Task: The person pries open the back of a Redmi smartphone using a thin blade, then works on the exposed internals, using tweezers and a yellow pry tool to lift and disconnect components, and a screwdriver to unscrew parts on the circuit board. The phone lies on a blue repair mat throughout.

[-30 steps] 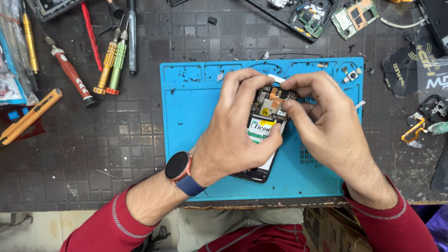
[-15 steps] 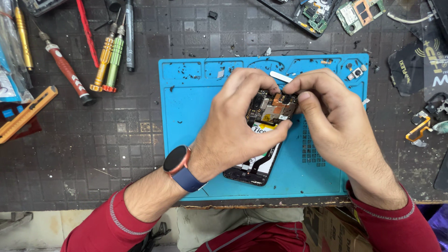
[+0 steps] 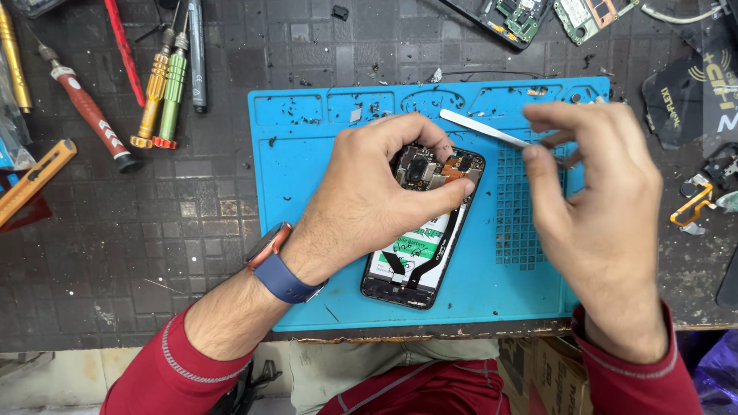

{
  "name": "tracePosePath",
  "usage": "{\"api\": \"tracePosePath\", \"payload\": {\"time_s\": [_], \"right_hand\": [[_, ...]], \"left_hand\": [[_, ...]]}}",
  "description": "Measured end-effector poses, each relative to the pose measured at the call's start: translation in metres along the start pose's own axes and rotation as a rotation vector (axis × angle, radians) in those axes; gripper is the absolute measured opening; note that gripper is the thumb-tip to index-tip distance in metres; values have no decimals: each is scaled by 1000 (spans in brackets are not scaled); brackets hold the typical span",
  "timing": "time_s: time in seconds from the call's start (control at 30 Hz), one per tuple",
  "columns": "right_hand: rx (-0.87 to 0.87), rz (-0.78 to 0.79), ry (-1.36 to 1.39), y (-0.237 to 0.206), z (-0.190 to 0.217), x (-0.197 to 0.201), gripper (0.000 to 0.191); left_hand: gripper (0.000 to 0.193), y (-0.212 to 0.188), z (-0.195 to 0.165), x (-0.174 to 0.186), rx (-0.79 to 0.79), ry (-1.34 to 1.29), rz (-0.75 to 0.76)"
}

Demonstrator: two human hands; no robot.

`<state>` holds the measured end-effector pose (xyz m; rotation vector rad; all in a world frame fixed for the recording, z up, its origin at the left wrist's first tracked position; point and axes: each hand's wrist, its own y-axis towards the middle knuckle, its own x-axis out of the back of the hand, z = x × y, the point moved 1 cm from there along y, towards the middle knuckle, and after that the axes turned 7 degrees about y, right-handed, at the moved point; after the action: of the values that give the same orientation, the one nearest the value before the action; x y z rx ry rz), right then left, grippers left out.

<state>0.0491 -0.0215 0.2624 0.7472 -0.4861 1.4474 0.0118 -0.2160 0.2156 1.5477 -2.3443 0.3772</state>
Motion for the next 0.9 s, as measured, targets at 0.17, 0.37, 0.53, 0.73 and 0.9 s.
{"api": "tracePosePath", "payload": {"time_s": [0.17,0.37,0.53,0.73,0.9], "right_hand": [[103,-3,-384,-10,-14,2,30],[8,13,-277,-15,-31,-2,20],[-382,-63,562,-25,-33,2,13],[-413,-65,1019,-31,-36,-17,16],[-433,-87,961,-25,-41,-24,12]], "left_hand": [[29,0,-1,-3,-50,61,-23],[31,-1,0,-4,-98,91,-27],[30,-1,5,-3,-109,59,3],[30,-2,9,-5,-114,53,0],[31,-2,11,-5,-151,57,-5]]}}
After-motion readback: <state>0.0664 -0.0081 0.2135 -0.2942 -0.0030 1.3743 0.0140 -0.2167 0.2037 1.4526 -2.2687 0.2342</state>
